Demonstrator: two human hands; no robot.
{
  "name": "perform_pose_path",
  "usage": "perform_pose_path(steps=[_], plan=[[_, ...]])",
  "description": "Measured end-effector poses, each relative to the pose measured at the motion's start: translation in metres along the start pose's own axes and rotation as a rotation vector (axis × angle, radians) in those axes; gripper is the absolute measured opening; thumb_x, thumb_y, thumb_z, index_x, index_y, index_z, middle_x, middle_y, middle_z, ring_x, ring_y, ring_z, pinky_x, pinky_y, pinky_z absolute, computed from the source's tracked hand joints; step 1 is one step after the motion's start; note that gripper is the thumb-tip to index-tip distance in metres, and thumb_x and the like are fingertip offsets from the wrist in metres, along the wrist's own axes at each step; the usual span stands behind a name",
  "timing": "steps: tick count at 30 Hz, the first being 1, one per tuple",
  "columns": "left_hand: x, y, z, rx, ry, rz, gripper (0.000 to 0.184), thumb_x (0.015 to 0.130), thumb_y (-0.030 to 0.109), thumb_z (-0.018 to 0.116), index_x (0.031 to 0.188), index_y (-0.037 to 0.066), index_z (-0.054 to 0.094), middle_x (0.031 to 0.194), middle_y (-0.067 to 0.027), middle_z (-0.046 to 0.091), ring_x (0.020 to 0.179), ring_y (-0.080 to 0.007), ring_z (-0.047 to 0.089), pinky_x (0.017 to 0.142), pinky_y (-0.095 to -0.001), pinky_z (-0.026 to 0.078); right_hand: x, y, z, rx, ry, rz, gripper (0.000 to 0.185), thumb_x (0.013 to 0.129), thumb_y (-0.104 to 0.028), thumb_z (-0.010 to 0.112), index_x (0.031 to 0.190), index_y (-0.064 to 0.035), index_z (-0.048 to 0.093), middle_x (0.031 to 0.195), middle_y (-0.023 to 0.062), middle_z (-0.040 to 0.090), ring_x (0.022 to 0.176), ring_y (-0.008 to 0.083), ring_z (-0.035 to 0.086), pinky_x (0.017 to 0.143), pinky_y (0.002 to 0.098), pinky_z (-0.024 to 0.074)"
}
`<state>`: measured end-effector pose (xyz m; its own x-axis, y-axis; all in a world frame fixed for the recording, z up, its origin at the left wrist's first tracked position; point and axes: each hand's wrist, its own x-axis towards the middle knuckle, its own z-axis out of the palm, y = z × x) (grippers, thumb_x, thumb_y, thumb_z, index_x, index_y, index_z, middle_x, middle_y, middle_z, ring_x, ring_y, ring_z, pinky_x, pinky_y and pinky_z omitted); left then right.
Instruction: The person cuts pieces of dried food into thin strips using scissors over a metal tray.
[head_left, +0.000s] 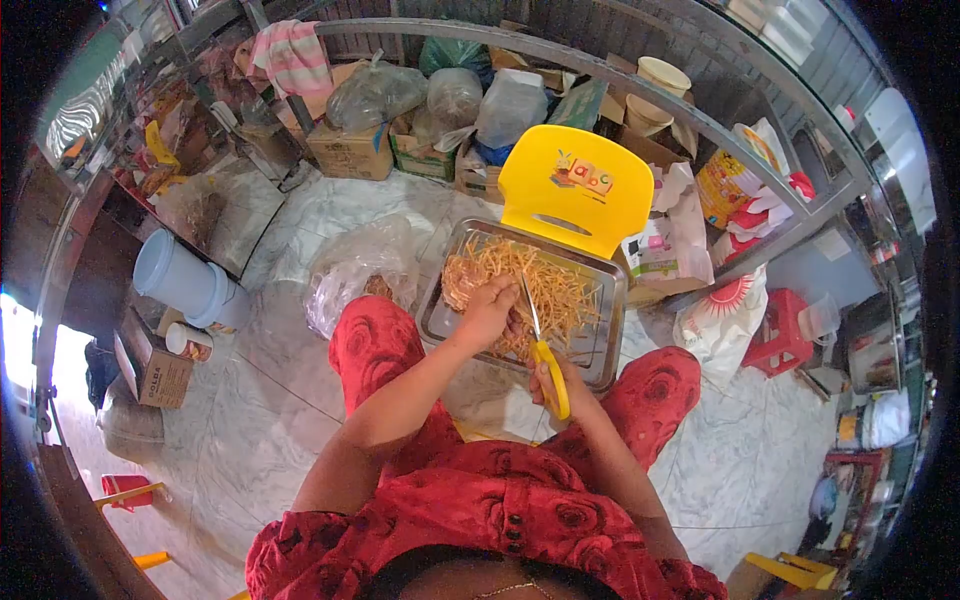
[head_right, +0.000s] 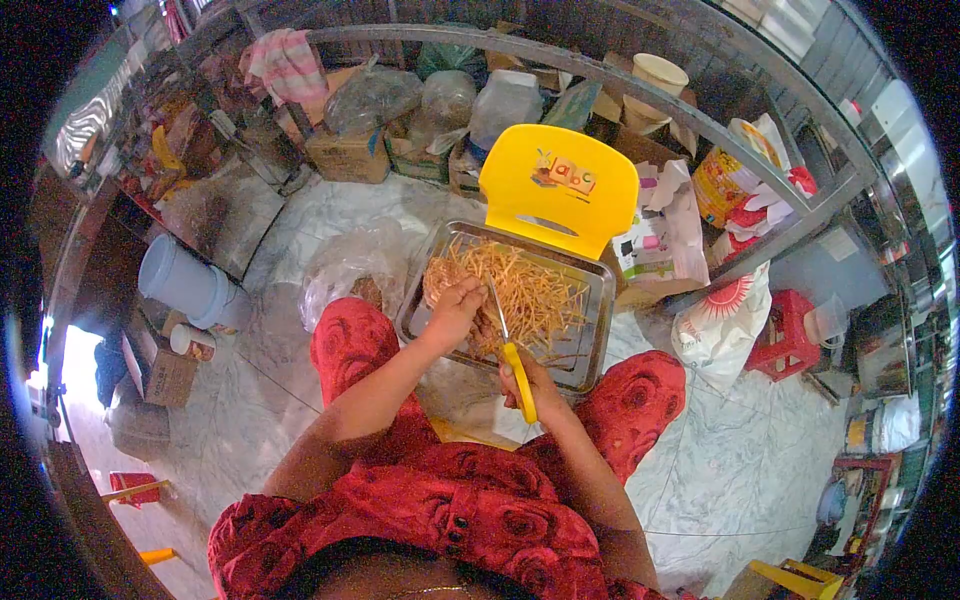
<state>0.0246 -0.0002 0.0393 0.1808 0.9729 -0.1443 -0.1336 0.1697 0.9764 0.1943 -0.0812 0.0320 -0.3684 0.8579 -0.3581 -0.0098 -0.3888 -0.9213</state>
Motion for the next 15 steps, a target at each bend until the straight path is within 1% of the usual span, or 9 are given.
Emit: perform_pose_path(steps=[2, 3, 5, 8, 12, 14, 15], plan=[[-0.0008, -0.0003, 0.0013, -0.032, -0.002, -0.011, 0.016, 0.089, 0.017, 0.039, 0.086, 0.002, 0.046, 0.056, -0.0056, 0.049, 0.041, -0.0138, 0.052, 0.035, -0.0247, 0.042, -0.0016, 0.0002, -0.0011, -0.046, 0.008, 0.017, 0.032, 0.081, -0.039, 0.054, 0.092, -0.0095, 0.048, 0.056, 0.0001, 0.044, 0.042, 0.0085, 0.042, 0.040, 0.0215, 0.0385], [-0.0009, -0.0007, 0.0016, -0.023, 0.005, -0.009, 0.016, 0.089, 0.017, 0.039, 0.086, 0.002, 0.045, 0.056, -0.0054, 0.049, 0.041, -0.0137, 0.052, 0.035, -0.0245, 0.042, -0.0015, 0.0006, -0.0012, -0.048, 0.008, 0.016, 0.032, 0.081, -0.039, 0.054, 0.092, -0.0095, 0.048, 0.056, 0.0001, 0.044, 0.042, 0.0085, 0.042, 0.040, 0.0215, 0.0385], [-0.0004, -0.0005, 0.0019, -0.014, 0.012, -0.006, 0.016, 0.089, 0.017, 0.039, 0.086, 0.002, 0.045, 0.056, -0.0053, 0.049, 0.041, -0.0136, 0.052, 0.034, -0.0243, 0.042, -0.0012, 0.0011, -0.0004, -0.001, 0.051, 0.081, 0.031, 0.081, -0.038, 0.055, 0.088, -0.0090, 0.048, 0.052, -0.0012, 0.043, 0.039, 0.0076, 0.041, 0.037, 0.0213, 0.0360], [-0.0010, -0.0005, 0.0024, -0.046, 0.010, -0.010, 0.016, 0.089, 0.017, 0.040, 0.085, 0.003, 0.045, 0.056, -0.0051, 0.049, 0.040, -0.0132, 0.051, 0.033, -0.0242, 0.041, -0.0026, -0.0039, 0.0022, 0.002, 0.065, 0.071, 0.029, 0.080, -0.036, 0.056, 0.085, -0.0089, 0.048, 0.050, -0.0023, 0.042, 0.038, 0.0068, 0.040, 0.034, 0.0214, 0.0343], [-0.0009, -0.0019, 0.0029, -0.058, 0.016, -0.005, 0.016, 0.088, 0.017, 0.040, 0.084, 0.003, 0.045, 0.056, -0.0047, 0.048, 0.040, -0.0127, 0.051, 0.034, -0.0240, 0.041, -0.0005, 0.0017, 0.0010, -0.021, 0.054, 0.037, 0.025, 0.082, -0.034, 0.054, 0.085, -0.0091, 0.048, 0.050, -0.0021, 0.042, 0.038, 0.0072, 0.039, 0.034, 0.0216, 0.0344], [0.0003, -0.0057, 0.0019, -0.070, 0.021, -0.006, 0.016, 0.088, 0.016, 0.040, 0.083, 0.003, 0.045, 0.056, -0.0046, 0.048, 0.040, -0.0125, 0.050, 0.034, -0.0240, 0.041, 0.0017, 0.0055, 0.0013, 0.040, 0.033, 0.037, 0.027, 0.082, -0.035, 0.054, 0.086, -0.0089, 0.047, 0.051, -0.0015, 0.042, 0.038, 0.0081, 0.039, 0.035, 0.0213, 0.0349], [0.0007, -0.0081, 0.0016, -0.073, -0.021, -0.015, 0.015, 0.088, 0.016, 0.040, 0.083, 0.003, 0.046, 0.055, -0.0046, 0.048, 0.040, -0.0123, 0.050, 0.035, -0.0241, 0.041, 0.0027, 0.0060, 0.0026, 0.040, 0.032, 0.037, 0.027, 0.082, -0.035, 0.054, 0.086, -0.0089, 0.047, 0.051, -0.0015, 0.042, 0.038, 0.0081, 0.039, 0.035, 0.0213, 0.0349]])
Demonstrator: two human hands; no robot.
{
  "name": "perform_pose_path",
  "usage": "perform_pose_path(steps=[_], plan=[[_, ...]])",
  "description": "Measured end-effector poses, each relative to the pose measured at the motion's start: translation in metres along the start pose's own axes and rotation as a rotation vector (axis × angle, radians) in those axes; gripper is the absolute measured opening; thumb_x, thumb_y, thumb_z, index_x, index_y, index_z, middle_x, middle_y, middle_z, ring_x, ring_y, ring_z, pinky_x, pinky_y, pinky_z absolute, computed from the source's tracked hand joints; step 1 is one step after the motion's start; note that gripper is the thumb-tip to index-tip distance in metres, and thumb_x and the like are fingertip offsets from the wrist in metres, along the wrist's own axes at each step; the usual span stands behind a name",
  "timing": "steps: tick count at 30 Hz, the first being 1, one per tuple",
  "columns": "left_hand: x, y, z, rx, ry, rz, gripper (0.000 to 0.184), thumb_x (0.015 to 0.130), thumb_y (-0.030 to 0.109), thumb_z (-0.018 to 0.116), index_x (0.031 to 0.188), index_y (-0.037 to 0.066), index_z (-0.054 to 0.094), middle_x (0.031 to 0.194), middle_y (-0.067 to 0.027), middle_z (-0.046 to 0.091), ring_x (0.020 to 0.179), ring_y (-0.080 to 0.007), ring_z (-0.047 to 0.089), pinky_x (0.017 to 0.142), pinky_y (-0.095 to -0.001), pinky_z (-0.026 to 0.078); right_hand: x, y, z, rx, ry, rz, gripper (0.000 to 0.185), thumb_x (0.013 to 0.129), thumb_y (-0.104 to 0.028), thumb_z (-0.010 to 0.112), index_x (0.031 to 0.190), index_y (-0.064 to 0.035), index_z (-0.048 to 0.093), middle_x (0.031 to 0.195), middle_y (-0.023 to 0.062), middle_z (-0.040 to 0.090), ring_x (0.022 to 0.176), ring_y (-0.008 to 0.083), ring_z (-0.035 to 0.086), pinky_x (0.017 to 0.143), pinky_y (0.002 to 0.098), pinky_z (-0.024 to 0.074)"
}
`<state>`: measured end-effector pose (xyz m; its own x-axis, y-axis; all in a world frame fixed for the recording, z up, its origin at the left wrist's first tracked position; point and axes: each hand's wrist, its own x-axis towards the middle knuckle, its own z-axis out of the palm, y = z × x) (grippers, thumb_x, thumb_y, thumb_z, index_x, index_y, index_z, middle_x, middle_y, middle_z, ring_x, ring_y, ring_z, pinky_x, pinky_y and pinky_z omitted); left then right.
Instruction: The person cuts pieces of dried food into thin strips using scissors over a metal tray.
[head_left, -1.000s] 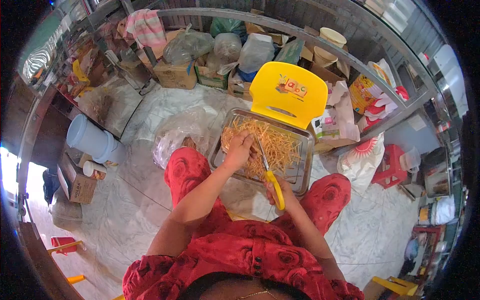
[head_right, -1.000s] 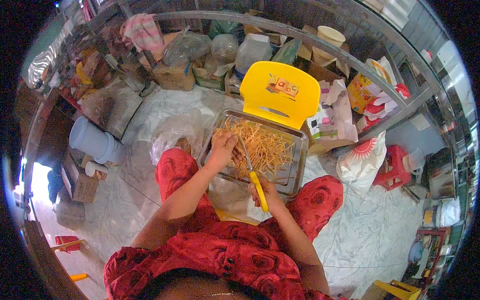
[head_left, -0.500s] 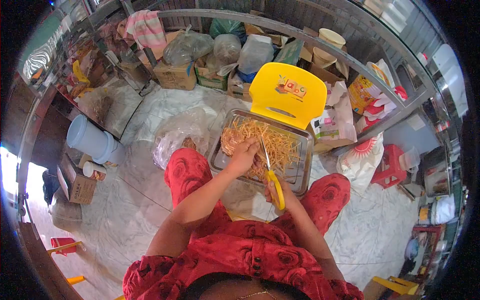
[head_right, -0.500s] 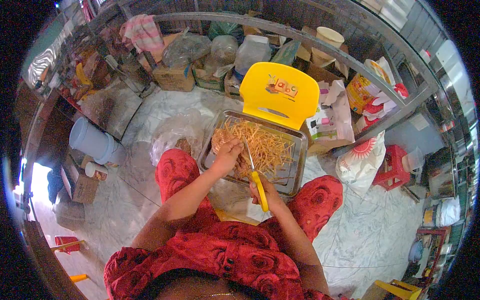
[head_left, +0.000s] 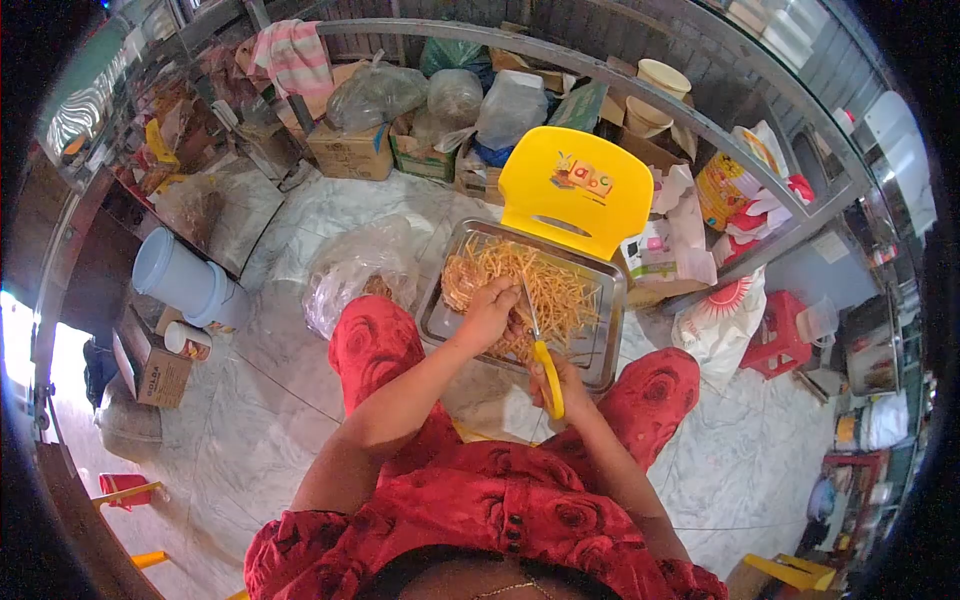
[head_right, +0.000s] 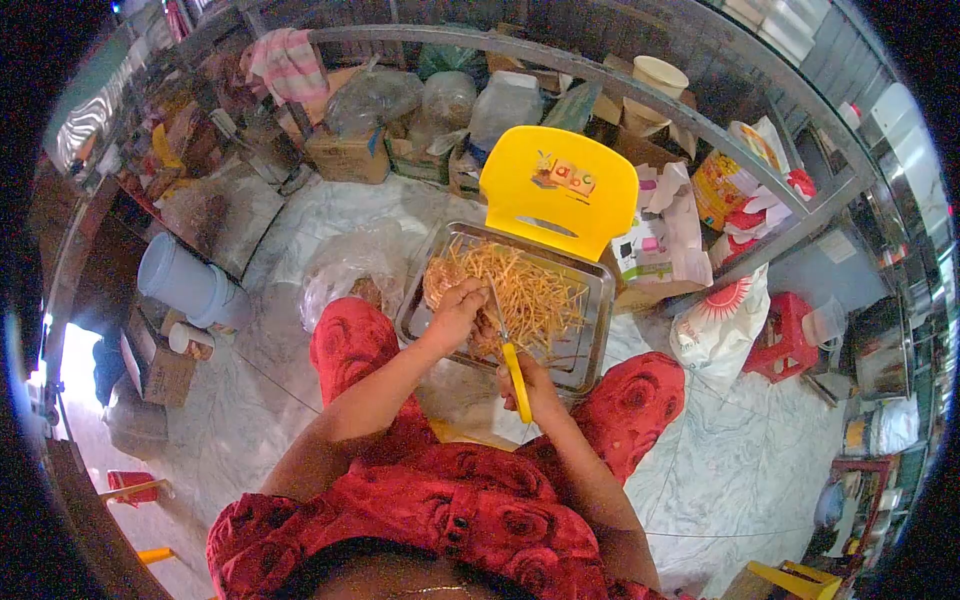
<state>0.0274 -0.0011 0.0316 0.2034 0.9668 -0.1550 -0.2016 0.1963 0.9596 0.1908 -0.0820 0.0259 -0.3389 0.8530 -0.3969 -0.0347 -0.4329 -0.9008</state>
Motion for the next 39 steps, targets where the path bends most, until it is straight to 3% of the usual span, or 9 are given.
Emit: perform_pose_path(steps=[5, 15, 21, 23, 39], plan=[[-0.008, 0.003, 0.008, 0.043, -0.038, -0.030, 0.015, 0.088, 0.017, 0.041, 0.084, 0.004, 0.047, 0.054, -0.0049, 0.049, 0.040, -0.0118, 0.050, 0.036, -0.0248, 0.041, 0.004, 0.002, 0.000, -0.012, 0.034, -0.118, 0.035, 0.081, -0.040, 0.053, 0.093, -0.0071, 0.046, 0.056, 0.0002, 0.046, 0.039, 0.0093, 0.042, 0.037, 0.0207, 0.0383], [-0.008, 0.005, 0.011, 0.081, -0.032, 0.005, 0.016, 0.089, 0.018, 0.040, 0.081, 0.004, 0.044, 0.054, -0.0036, 0.047, 0.042, -0.0115, 0.051, 0.036, -0.0231, 0.040, 0.001, -0.002, 0.000, -0.078, 0.081, -0.011, 0.039, 0.080, -0.042, 0.054, 0.096, -0.0063, 0.049, 0.051, -0.0011, 0.044, 0.036, 0.0071, 0.041, 0.034, 0.0199, 0.0364], [0.004, 0.020, -0.006, 0.025, 0.078, 0.058, 0.016, 0.089, 0.017, 0.039, 0.080, 0.004, 0.042, 0.057, -0.0047, 0.048, 0.042, -0.0125, 0.051, 0.036, -0.0236, 0.041, -0.001, -0.005, -0.002, -0.033, -0.043, -0.060, 0.036, 0.081, -0.040, 0.053, 0.094, -0.0073, 0.047, 0.055, -0.0002, 0.045, 0.040, 0.0080, 0.043, 0.038, 0.0218, 0.0387], [0.008, 0.023, -0.014, 0.012, 0.095, 0.066, 0.016, 0.089, 0.016, 0.038, 0.080, 0.004, 0.042, 0.059, -0.0052, 0.048, 0.043, -0.0129, 0.052, 0.036, -0.0236, 0.042, -0.004, -0.005, -0.003, -0.097, -0.094, -0.049, 0.045, 0.083, -0.045, 0.047, 0.102, -0.0048, 0.045, 0.066, 0.0029, 0.049, 0.050, 0.0101, 0.047, 0.045, 0.0214, 0.0392], [0.013, 0.034, -0.022, 0.108, 0.212, 0.132, 0.016, 0.089, 0.016, 0.040, 0.081, 0.003, 0.042, 0.060, -0.0063, 0.051, 0.044, -0.0143, 0.054, 0.036, -0.0249, 0.044, -0.004, 0.000, -0.007, -0.133, -0.171, -0.039, 0.047, 0.081, -0.048, 0.047, 0.103, -0.0065, 0.043, 0.068, 0.0015, 0.047, 0.052, 0.0078, 0.044, 0.048, 0.0203, 0.0393]])
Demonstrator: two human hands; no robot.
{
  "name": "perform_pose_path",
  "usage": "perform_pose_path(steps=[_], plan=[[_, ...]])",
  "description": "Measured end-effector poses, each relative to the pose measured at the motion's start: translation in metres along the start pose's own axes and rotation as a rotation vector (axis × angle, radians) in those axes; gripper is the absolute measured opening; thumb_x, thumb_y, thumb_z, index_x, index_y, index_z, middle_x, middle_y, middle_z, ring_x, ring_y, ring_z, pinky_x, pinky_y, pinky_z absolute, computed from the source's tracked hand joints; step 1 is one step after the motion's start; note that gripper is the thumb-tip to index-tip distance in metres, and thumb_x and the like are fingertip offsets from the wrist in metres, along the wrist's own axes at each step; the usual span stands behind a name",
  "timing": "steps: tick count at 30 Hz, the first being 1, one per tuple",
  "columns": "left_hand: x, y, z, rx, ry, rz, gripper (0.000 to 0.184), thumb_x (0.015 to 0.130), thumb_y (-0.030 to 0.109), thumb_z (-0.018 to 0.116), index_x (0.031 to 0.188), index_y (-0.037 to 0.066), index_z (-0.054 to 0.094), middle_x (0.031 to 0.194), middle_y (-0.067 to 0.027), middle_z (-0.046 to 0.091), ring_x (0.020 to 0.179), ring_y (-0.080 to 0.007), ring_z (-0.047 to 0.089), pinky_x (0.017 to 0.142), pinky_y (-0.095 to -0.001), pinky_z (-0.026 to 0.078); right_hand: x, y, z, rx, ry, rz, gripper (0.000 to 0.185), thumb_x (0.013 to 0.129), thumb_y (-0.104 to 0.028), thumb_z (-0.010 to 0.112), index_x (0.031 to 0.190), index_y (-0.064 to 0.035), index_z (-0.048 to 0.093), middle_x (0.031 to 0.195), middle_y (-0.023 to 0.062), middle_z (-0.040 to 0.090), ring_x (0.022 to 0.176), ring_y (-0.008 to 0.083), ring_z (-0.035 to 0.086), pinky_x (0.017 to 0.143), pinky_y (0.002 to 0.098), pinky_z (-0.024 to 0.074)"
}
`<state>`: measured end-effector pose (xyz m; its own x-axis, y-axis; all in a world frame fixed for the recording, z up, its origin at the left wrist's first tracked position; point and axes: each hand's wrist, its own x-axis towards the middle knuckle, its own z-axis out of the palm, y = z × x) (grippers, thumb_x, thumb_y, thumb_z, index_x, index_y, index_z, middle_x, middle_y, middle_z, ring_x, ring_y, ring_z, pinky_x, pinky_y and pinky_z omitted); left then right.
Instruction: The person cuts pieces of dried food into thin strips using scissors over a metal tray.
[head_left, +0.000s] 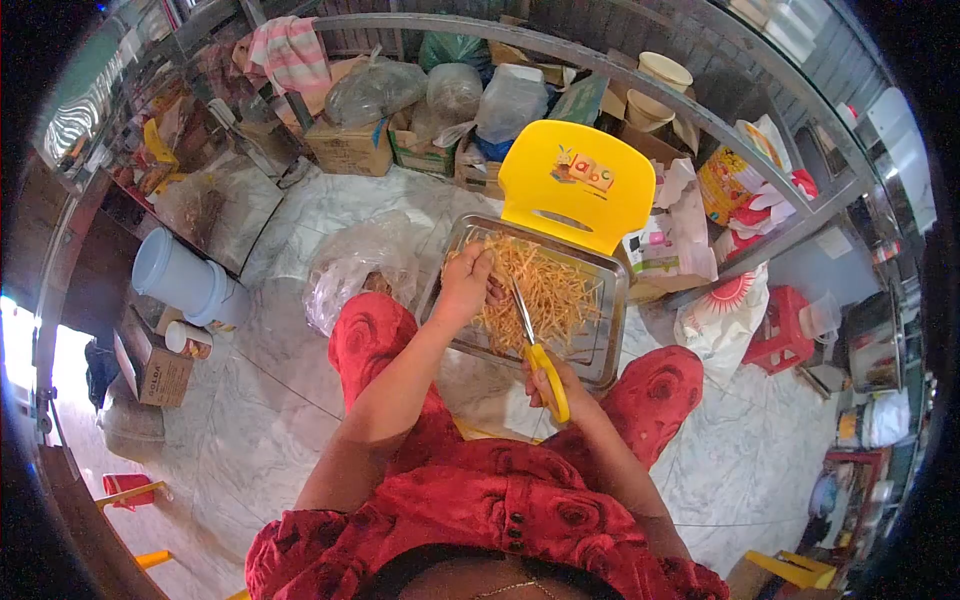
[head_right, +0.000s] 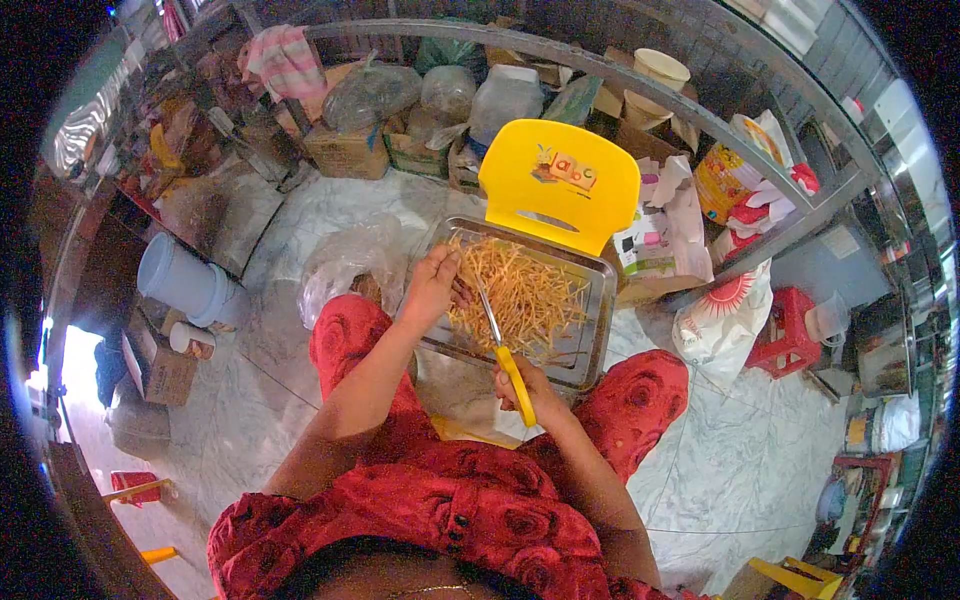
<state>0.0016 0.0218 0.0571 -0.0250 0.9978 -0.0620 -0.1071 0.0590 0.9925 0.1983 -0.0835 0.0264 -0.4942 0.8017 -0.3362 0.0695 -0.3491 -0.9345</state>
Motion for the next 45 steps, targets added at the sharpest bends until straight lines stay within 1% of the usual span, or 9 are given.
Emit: perform_pose_path(steps=[9, 12, 14, 18, 24, 27, 29, 35, 45], plan=[[-0.001, -0.006, 0.002, 0.060, -0.022, 0.011, 0.017, 0.088, 0.016, 0.041, 0.077, 0.003, 0.042, 0.061, -0.0059, 0.050, 0.045, -0.0143, 0.055, 0.035, -0.0246, 0.044, -0.001, -0.004, 0.001, -0.021, 0.016, -0.003, 0.047, 0.083, -0.047, 0.044, 0.103, -0.0054, 0.043, 0.068, 0.0028, 0.047, 0.050, 0.0089, 0.045, 0.046, 0.0215, 0.0394], [-0.002, -0.008, 0.004, 0.027, -0.037, -0.018, 0.016, 0.088, 0.016, 0.042, 0.080, 0.002, 0.043, 0.062, -0.0057, 0.049, 0.045, -0.0143, 0.055, 0.036, -0.0246, 0.044, 0.000, -0.002, 0.000, 0.074, 0.027, 0.023, 0.033, 0.081, -0.033, 0.055, 0.098, -0.0068, 0.046, 0.070, 0.0005, 0.048, 0.058, 0.0088, 0.047, 0.049, 0.0225, 0.0435], [-0.002, -0.010, 0.005, 0.024, -0.049, -0.025, 0.016, 0.088, 0.016, 0.042, 0.082, 0.002, 0.043, 0.063, -0.0056, 0.049, 0.045, -0.0143, 0.055, 0.036, -0.0246, 0.044, 0.001, 0.000, 0.001, -0.038, 0.030, -0.026, 0.048, 0.082, -0.049, 0.043, 0.103, -0.0056, 0.043, 0.066, 0.0027, 0.047, 0.048, 0.0090, 0.045, 0.046, 0.0212, 0.0389], [-0.004, -0.010, 0.007, -0.001, -0.053, -0.027, 0.015, 0.089, 0.017, 0.041, 0.090, 0.002, 0.044, 0.065, -0.0054, 0.049, 0.045, -0.0143, 0.054, 0.037, -0.0249, 0.045, -0.002, -0.006, 0.002, 0.057, 0.054, 0.045, 0.031, 0.081, -0.034, 0.055, 0.094, -0.0070, 0.046, 0.066, 0.0007, 0.046, 0.055, 0.0090, 0.045, 0.047, 0.0224, 0.0422], [-0.004, -0.012, 0.007, -0.012, -0.050, -0.036, 0.017, 0.089, 0.018, 0.041, 0.093, 0.002, 0.044, 0.064, -0.0052, 0.049, 0.043, -0.0138, 0.053, 0.037, -0.0250, 0.044, -0.003, -0.012, 0.004, 0.007, 0.069, 0.032, 0.032, 0.080, -0.038, 0.054, 0.088, -0.0076, 0.045, 0.062, -0.0002, 0.045, 0.049, 0.0089, 0.044, 0.042, 0.0222, 0.0398], [-0.003, -0.015, 0.007, 0.011, -0.051, -0.011, 0.016, 0.089, 0.019, 0.041, 0.092, 0.003, 0.044, 0.062, -0.0051, 0.049, 0.043, -0.0134, 0.052, 0.036, -0.0247, 0.043, -0.003, -0.009, 0.003, -0.071, 0.070, 0.045, 0.047, 0.080, -0.050, 0.046, 0.099, -0.0065, 0.045, 0.060, 0.0009, 0.046, 0.045, 0.0077, 0.043, 0.043, 0.0211, 0.0385], [-0.004, -0.014, 0.008, 0.019, -0.041, 0.007, 0.016, 0.089, 0.019, 0.041, 0.091, 0.003, 0.044, 0.060, -0.0052, 0.049, 0.043, -0.0133, 0.052, 0.036, -0.0246, 0.043, -0.005, -0.009, 0.003, 0.073, 0.075, 0.044, 0.027, 0.081, -0.034, 0.054, 0.085, -0.0081, 0.046, 0.058, -0.0018, 0.042, 0.043, 0.0069, 0.040, 0.038, 0.0208, 0.0373], [-0.007, -0.008, 0.009, 0.001, -0.039, -0.014, 0.016, 0.090, 0.019, 0.040, 0.084, 0.004, 0.043, 0.056, -0.0057, 0.049, 0.042, -0.0126, 0.051, 0.035, -0.0241, 0.042, -0.003, -0.008, 0.006, 0.146, 0.116, 0.073, 0.024, 0.080, -0.031, 0.058, 0.080, -0.0096, 0.047, 0.050, -0.0044, 0.037, 0.038, 0.0054, 0.036, 0.034, 0.0194, 0.0338], [0.000, -0.017, 0.002, 0.070, -0.021, -0.011, 0.017, 0.088, 0.018, 0.041, 0.079, 0.005, 0.042, 0.057, -0.0057, 0.049, 0.043, -0.0121, 0.052, 0.036, -0.0244, 0.042, -0.002, -0.010, 0.007, 0.060, 0.176, 0.096, 0.025, 0.080, -0.031, 0.058, 0.078, -0.0092, 0.047, 0.052, -0.0023, 0.042, 0.038, 0.0062, 0.040, 0.033, 0.0205, 0.0352]])
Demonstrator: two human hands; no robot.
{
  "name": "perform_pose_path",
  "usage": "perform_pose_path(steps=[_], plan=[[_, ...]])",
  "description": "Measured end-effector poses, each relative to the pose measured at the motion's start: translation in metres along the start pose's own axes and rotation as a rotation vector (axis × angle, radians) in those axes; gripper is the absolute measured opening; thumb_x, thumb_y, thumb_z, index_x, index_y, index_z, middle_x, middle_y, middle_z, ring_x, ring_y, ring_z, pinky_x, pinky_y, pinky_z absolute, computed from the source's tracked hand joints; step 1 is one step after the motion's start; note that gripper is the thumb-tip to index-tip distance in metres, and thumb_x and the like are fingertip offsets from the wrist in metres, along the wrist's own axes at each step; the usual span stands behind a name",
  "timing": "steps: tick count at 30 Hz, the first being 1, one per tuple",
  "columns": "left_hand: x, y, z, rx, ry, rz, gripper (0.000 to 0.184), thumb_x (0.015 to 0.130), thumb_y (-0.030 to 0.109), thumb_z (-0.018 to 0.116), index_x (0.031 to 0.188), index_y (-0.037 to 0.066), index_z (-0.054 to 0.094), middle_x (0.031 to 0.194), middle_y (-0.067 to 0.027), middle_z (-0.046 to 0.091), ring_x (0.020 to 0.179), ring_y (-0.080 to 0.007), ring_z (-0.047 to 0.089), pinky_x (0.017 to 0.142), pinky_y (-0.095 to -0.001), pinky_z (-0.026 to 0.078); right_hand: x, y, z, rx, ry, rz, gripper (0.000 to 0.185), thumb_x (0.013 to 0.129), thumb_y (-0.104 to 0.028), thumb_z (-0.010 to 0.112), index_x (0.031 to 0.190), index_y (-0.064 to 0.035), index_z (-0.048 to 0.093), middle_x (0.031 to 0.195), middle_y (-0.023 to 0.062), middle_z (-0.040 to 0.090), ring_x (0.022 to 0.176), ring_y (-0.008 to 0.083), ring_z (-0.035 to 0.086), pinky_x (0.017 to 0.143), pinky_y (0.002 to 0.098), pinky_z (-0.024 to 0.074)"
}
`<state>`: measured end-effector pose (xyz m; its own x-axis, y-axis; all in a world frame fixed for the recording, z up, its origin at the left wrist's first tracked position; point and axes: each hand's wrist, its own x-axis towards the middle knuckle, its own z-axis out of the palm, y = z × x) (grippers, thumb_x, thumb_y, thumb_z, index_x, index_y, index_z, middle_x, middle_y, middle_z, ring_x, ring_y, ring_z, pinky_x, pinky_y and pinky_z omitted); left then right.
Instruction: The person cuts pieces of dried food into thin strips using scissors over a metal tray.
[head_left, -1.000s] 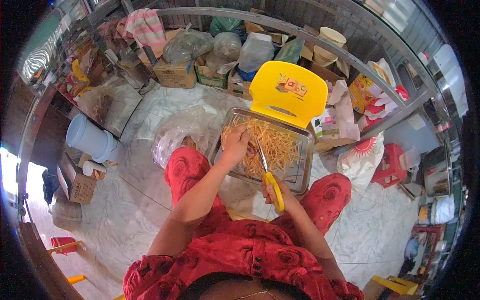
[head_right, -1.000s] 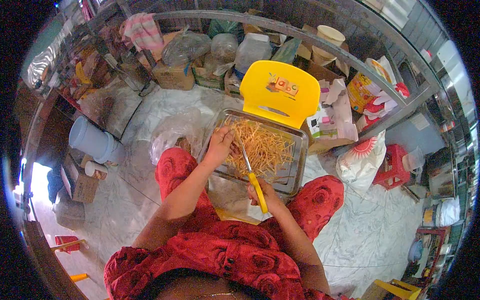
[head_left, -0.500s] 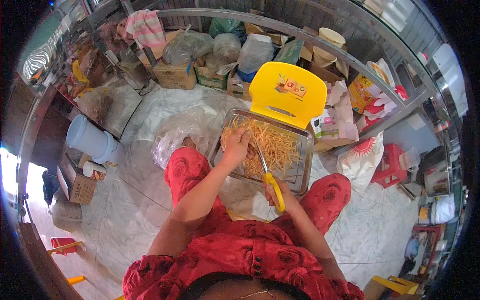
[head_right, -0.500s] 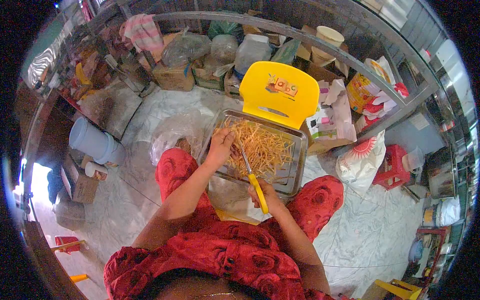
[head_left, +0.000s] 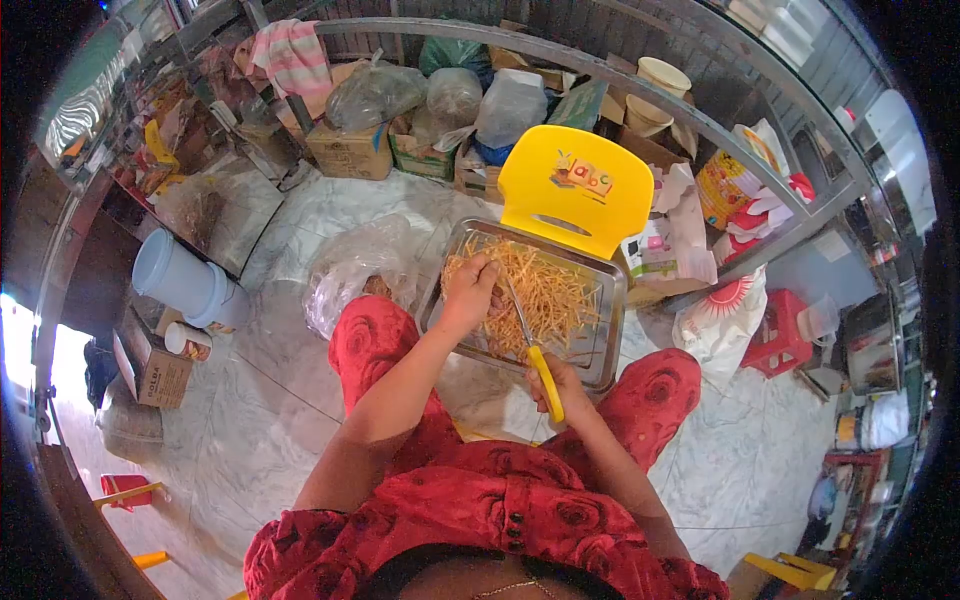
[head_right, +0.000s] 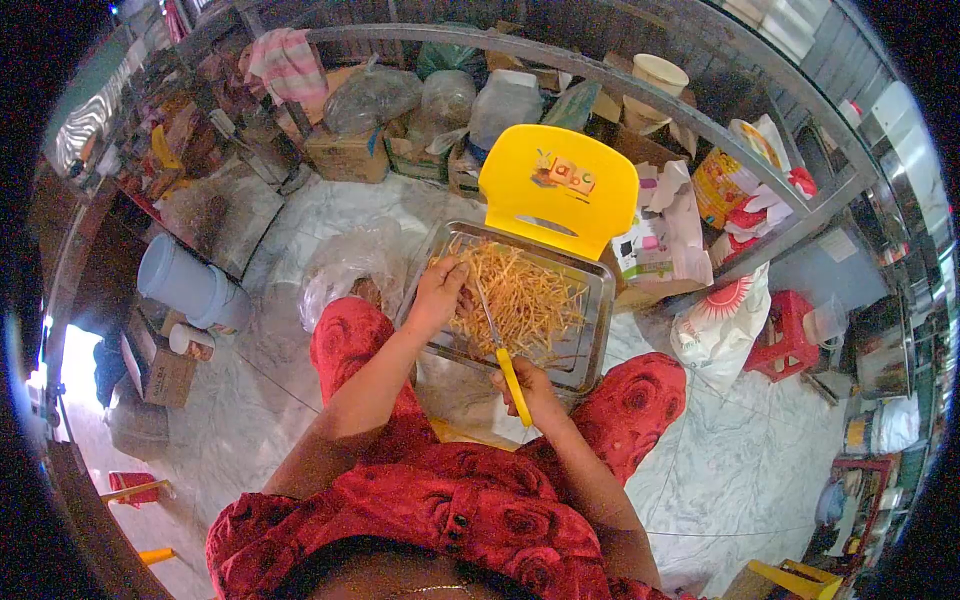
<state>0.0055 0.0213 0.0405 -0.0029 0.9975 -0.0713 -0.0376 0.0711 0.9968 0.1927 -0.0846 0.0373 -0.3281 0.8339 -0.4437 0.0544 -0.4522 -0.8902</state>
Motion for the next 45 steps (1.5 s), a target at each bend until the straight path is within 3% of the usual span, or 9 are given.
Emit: perform_pose_path(steps=[2, 11, 15, 17, 24, 32, 41, 45], plan=[[0.000, 0.001, -0.001, 0.027, -0.002, 0.028, 0.017, 0.088, 0.019, 0.042, 0.078, 0.005, 0.042, 0.057, -0.0057, 0.049, 0.043, -0.0122, 0.052, 0.036, -0.0243, 0.042, 0.003, 0.006, -0.003, -0.081, -0.039, -0.037, 0.029, 0.083, -0.037, 0.051, 0.091, -0.0085, 0.048, 0.057, -0.0011, 0.046, 0.041, 0.0059, 0.042, 0.038, 0.0192, 0.0366], [-0.009, -0.003, 0.012, -0.086, -0.127, -0.100, 0.017, 0.088, 0.018, 0.041, 0.079, 0.004, 0.043, 0.059, -0.0058, 0.049, 0.042, -0.0124, 0.051, 0.036, -0.0239, 0.040, 0.009, 0.014, -0.005, 0.025, -0.100, -0.121, 0.044, 0.082, -0.042, 0.049, 0.105, -0.0048, 0.044, 0.062, 0.0023, 0.048, 0.043, 0.0102, 0.044, 0.041, 0.0216, 0.0375], [-0.012, -0.002, 0.015, -0.116, -0.101, -0.129, 0.016, 0.088, 0.017, 0.041, 0.080, 0.003, 0.044, 0.059, -0.0058, 0.049, 0.042, -0.0128, 0.051, 0.035, -0.0241, 0.041, 0.008, 0.011, -0.004, 0.001, -0.086, -0.110, 0.046, 0.082, -0.045, 0.049, 0.103, -0.0046, 0.045, 0.059, 0.0021, 0.047, 0.041, 0.0095, 0.043, 0.039, 0.0216, 0.0369], [-0.013, -0.001, 0.016, -0.124, -0.077, -0.127, 0.016, 0.088, 0.017, 0.041, 0.080, 0.004, 0.043, 0.059, -0.0056, 0.049, 0.042, -0.0130, 0.051, 0.035, -0.0241, 0.041, 0.004, 0.004, -0.002, 0.045, -0.036, -0.039, 0.033, 0.079, -0.038, 0.057, 0.087, -0.0078, 0.046, 0.056, -0.0002, 0.045, 0.040, 0.0079, 0.042, 0.036, 0.0212, 0.0366], [-0.013, 0.000, 0.016, -0.176, -0.073, -0.116, 0.016, 0.088, 0.017, 0.040, 0.079, 0.004, 0.043, 0.057, -0.0050, 0.048, 0.041, -0.0132, 0.051, 0.034, -0.0239, 0.040, 0.004, 0.004, -0.002, 0.019, -0.022, -0.012, 0.030, 0.080, -0.036, 0.057, 0.085, -0.0081, 0.047, 0.055, -0.0006, 0.045, 0.039, 0.0074, 0.042, 0.035, 0.0206, 0.0361], [-0.026, 0.002, 0.026, -0.165, -0.149, -0.171, 0.016, 0.088, 0.016, 0.040, 0.078, 0.004, 0.044, 0.054, -0.0048, 0.048, 0.041, -0.0129, 0.052, 0.033, -0.0239, 0.040, 0.012, 0.013, -0.002, 0.071, -0.030, -0.138, 0.036, 0.082, -0.039, 0.052, 0.095, -0.0058, 0.044, 0.057, 0.0000, 0.045, 0.040, 0.0086, 0.043, 0.037, 0.0221, 0.0377], [-0.021, -0.012, 0.025, -0.232, -0.177, -0.122, 0.015, 0.088, 0.015, 0.040, 0.077, 0.005, 0.045, 0.053, -0.0050, 0.049, 0.039, -0.0130, 0.050, 0.031, -0.0238, 0.039, 0.002, -0.002, 0.001, 0.009, 0.054, -0.064, 0.031, 0.081, -0.038, 0.055, 0.081, -0.0076, 0.050, 0.047, -0.0034, 0.041, 0.038, 0.0068, 0.040, 0.035, 0.0201, 0.0355], [-0.023, -0.010, 0.026, -0.230, -0.180, -0.148, 0.015, 0.088, 0.015, 0.040, 0.078, 0.005, 0.045, 0.052, -0.0043, 0.048, 0.039, -0.0124, 0.049, 0.032, -0.0235, 0.039, 0.006, 0.007, -0.004, -0.042, 0.042, -0.057, 0.032, 0.082, -0.039, 0.053, 0.087, -0.0075, 0.050, 0.051, -0.0018, 0.044, 0.040, 0.0077, 0.043, 0.037, 0.0205, 0.0371]])
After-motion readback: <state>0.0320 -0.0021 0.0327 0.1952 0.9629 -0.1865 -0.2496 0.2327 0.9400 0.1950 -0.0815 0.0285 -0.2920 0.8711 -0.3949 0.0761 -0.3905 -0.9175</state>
